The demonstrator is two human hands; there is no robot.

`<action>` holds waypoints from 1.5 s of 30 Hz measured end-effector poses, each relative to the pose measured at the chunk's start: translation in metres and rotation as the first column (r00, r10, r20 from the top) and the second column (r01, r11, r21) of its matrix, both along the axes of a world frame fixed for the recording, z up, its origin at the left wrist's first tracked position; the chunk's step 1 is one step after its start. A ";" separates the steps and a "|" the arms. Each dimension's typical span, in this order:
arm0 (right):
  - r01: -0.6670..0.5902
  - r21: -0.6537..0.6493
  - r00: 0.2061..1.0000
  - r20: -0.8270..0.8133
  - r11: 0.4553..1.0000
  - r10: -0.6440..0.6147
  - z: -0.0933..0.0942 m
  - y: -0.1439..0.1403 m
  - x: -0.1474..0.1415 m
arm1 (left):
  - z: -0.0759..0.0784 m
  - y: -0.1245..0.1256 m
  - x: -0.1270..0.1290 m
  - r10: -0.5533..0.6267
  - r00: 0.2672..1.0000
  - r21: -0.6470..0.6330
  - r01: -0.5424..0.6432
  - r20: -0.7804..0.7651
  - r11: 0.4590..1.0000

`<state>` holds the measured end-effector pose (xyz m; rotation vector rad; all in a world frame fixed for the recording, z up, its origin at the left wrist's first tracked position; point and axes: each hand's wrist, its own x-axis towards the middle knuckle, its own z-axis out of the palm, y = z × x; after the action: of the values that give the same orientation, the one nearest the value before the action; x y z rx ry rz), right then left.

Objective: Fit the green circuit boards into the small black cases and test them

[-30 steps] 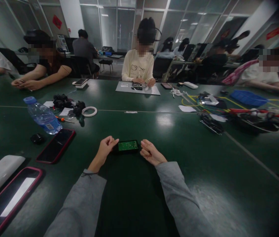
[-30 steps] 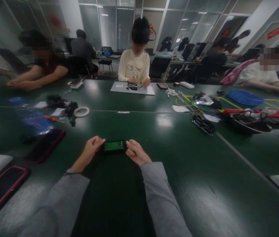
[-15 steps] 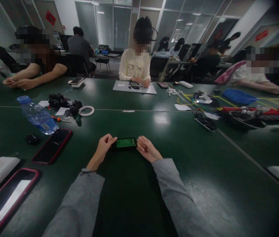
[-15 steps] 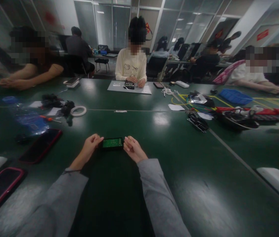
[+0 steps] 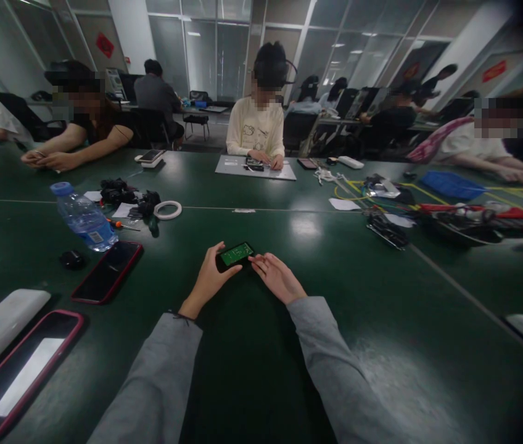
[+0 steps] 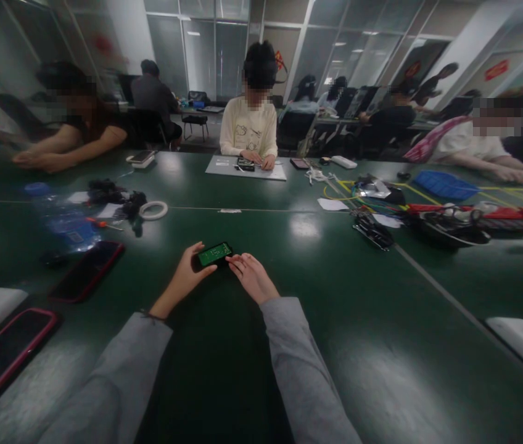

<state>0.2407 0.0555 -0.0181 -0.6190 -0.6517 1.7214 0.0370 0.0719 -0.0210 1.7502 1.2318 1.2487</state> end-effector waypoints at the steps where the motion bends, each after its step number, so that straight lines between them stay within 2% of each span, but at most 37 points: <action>1: -0.001 0.006 1.000 0.007 1.000 0.001 0.000 0.000 0.000 | 0.002 -0.002 0.001 -0.009 0.999 0.007 0.009 -0.041 1.000; 4: -0.001 0.012 1.000 0.031 1.000 0.001 0.000 0.000 -0.001 | 0.008 -0.006 0.000 -0.012 0.994 -0.005 0.011 -0.104 1.000; 8: 0.088 -0.028 0.993 0.077 0.996 -0.086 -0.002 0.002 -0.009 | 0.010 -0.007 0.000 0.047 0.999 -0.058 -0.047 -0.010 0.997; 10: 0.206 -0.045 0.974 0.108 0.978 -0.200 -0.003 0.003 -0.018 | 0.008 -0.005 0.003 0.096 0.989 -0.101 -0.085 0.112 0.991; 12: 0.331 -0.024 0.934 0.153 0.943 -0.323 -0.003 0.004 -0.031 | 0.004 -0.001 0.011 0.134 0.946 -0.171 -0.086 0.295 0.982; 15: 0.386 0.049 0.895 0.220 0.921 -0.387 -0.004 0.006 -0.052 | 0.000 0.001 0.028 0.116 0.853 -0.275 0.034 0.509 0.961; 17: 0.353 0.068 0.898 0.255 0.933 -0.358 -0.004 0.006 -0.062 | 0.000 -0.001 0.038 0.097 0.869 -0.246 0.029 0.485 0.969; 20: 0.333 0.076 0.877 0.342 0.940 -0.338 -0.004 0.006 -0.069 | 0.002 -0.009 0.047 0.142 0.933 -0.159 -0.094 0.330 0.983; 22: 0.349 0.123 0.825 0.431 0.929 -0.366 -0.005 0.005 -0.071 | 0.004 -0.013 0.047 0.177 0.951 -0.081 -0.161 0.253 0.984; 25: 0.375 0.247 0.683 0.578 0.893 -0.447 -0.005 0.001 -0.075 | 0.004 -0.014 0.043 0.170 0.952 -0.037 -0.166 0.254 0.985; 28: 0.316 0.381 0.549 0.674 0.869 -0.495 -0.004 -0.002 -0.079 | 0.000 -0.009 0.038 0.159 0.924 -0.131 -0.120 0.349 0.984; 32: 0.149 0.493 0.496 0.712 0.857 -0.496 -0.006 -0.003 -0.083 | -0.004 -0.002 0.034 0.187 0.895 -0.217 -0.104 0.405 0.970; 37: 0.067 0.574 0.395 0.736 0.816 -0.550 -0.006 -0.005 -0.086 | -0.004 0.002 0.028 0.242 0.849 -0.306 -0.100 0.470 0.947; 40: -0.011 0.585 0.324 0.769 0.811 -0.551 -0.001 -0.011 -0.089 | -0.002 0.003 0.022 0.268 0.775 -0.381 -0.039 0.572 0.924; 45: -0.110 0.568 0.233 0.813 0.816 -0.534 0.006 -0.020 -0.095 | 0.005 0.003 0.011 0.308 0.632 -0.510 0.162 0.711 0.845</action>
<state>0.1459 0.0359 -0.0117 -1.3095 -1.7564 0.5666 0.0483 0.0746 -0.0162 0.5952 0.9671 1.3189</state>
